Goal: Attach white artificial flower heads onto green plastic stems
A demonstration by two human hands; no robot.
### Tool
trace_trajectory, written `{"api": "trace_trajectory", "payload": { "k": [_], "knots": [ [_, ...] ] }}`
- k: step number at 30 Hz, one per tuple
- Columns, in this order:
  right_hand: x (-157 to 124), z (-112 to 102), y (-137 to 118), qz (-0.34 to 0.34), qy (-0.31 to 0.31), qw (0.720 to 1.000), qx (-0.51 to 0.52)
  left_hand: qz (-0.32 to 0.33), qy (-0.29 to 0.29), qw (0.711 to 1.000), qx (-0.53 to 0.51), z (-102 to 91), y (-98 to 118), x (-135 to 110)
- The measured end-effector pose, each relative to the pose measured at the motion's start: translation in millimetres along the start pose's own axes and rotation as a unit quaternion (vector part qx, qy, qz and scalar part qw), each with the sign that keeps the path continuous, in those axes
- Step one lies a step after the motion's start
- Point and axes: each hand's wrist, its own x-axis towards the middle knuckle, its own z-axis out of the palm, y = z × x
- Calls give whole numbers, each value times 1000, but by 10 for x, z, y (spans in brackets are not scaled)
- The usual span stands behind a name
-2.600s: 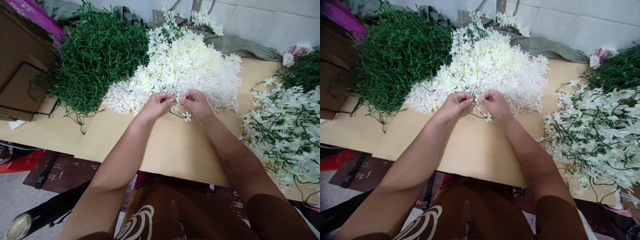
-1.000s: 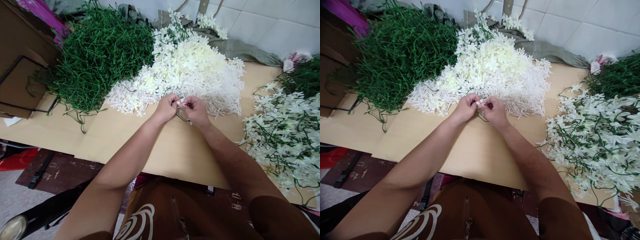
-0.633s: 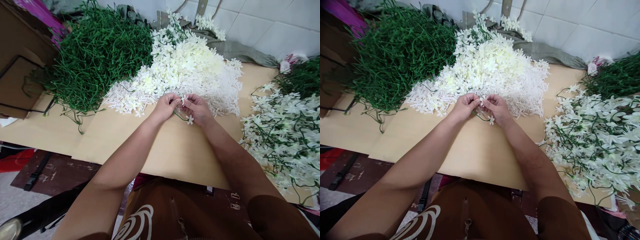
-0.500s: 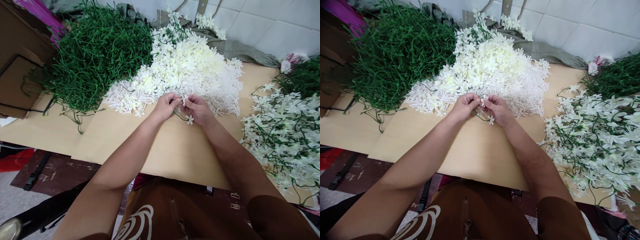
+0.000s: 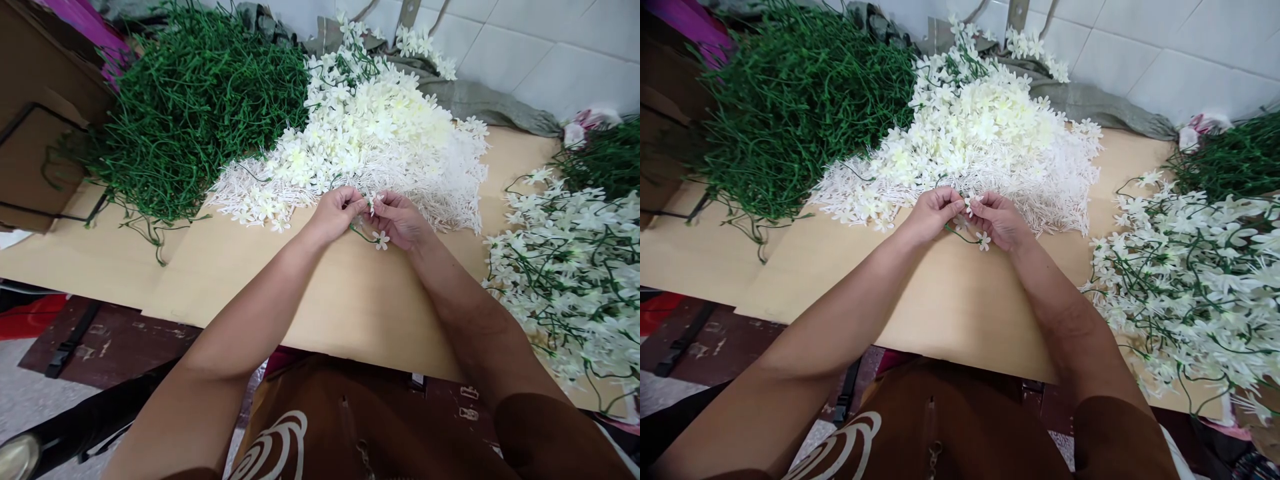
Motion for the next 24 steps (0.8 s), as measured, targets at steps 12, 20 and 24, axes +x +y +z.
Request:
{"api": "trace_trajectory", "payload": {
  "k": [12,20,24],
  "knots": [
    [-36,32,-41,5,-1,1000,16,-13,0,999,-36,-12,24,7],
    [-30,23,-59,17,-3,999,27,-8,-10,998,-59,-30,-28,18],
    [-48,23,-70,20,-26,999,32,-15,-17,997,-67,-45,-25,14]
  ]
}}
